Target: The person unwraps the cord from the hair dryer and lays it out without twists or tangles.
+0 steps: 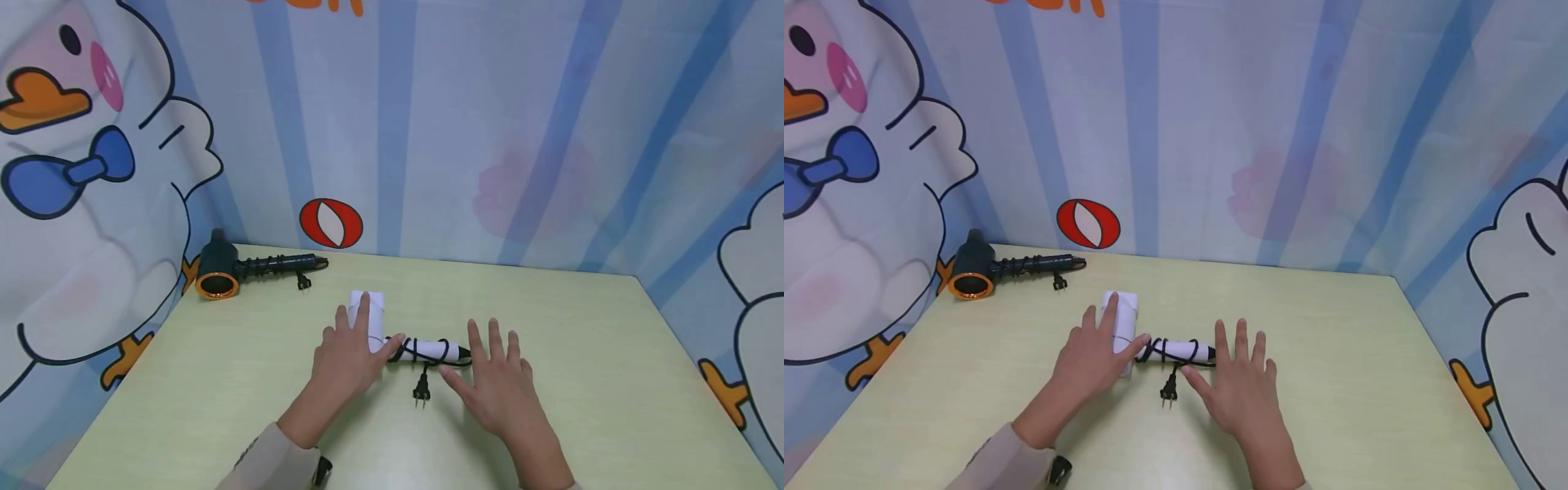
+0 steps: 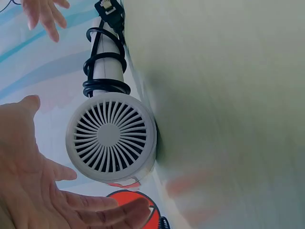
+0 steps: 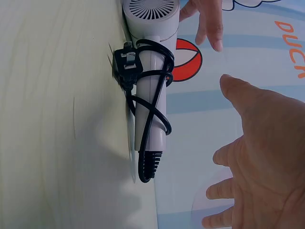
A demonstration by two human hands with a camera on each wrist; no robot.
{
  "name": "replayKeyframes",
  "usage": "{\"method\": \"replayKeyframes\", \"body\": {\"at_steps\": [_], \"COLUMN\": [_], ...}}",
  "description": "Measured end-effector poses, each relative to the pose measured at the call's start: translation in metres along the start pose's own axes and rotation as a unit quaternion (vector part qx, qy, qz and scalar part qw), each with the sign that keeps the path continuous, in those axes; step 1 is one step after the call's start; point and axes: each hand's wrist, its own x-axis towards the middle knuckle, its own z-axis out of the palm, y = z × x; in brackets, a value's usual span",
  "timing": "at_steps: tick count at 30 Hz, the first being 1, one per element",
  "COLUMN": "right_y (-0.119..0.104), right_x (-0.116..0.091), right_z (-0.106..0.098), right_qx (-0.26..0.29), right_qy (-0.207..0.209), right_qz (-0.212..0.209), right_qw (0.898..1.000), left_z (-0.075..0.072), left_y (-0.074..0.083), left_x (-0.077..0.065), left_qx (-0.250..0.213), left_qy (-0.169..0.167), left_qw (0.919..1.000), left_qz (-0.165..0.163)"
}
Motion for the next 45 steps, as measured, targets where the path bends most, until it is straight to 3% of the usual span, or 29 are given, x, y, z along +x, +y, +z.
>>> {"method": "replayKeyframes", "body": {"at_steps": [9, 19, 26, 33, 45], "right_y": [-0.002, -0.006, -0.013, -0.018, -0.021], "right_x": [-0.003, -0.010, -0.014, -0.017, -0.016], "right_z": [0.001, 0.003, 0.000, -0.001, -0.003], "right_qx": [0.020, 0.047, 0.052, 0.058, 0.052], "right_qy": [-0.028, -0.049, -0.068, -0.060, -0.057], "right_qz": [0.011, 0.010, 0.017, 0.018, 0.021], "right_qw": [0.999, 0.998, 0.996, 0.996, 0.997], "left_z": [0.005, 0.007, 0.008, 0.007, 0.007], "left_y": [-0.002, -0.003, -0.001, 0.002, 0.007], "left_x": [0.013, 0.028, 0.034, 0.038, 0.040], "left_qx": [-0.062, -0.090, -0.086, -0.057, -0.053], "left_qy": [-0.009, -0.045, -0.070, -0.079, -0.090], "left_qw": [0.9980, 0.9933, 0.9907, 0.9907, 0.9886], "left_qz": [-0.007, -0.057, -0.079, -0.095, -0.108]}}
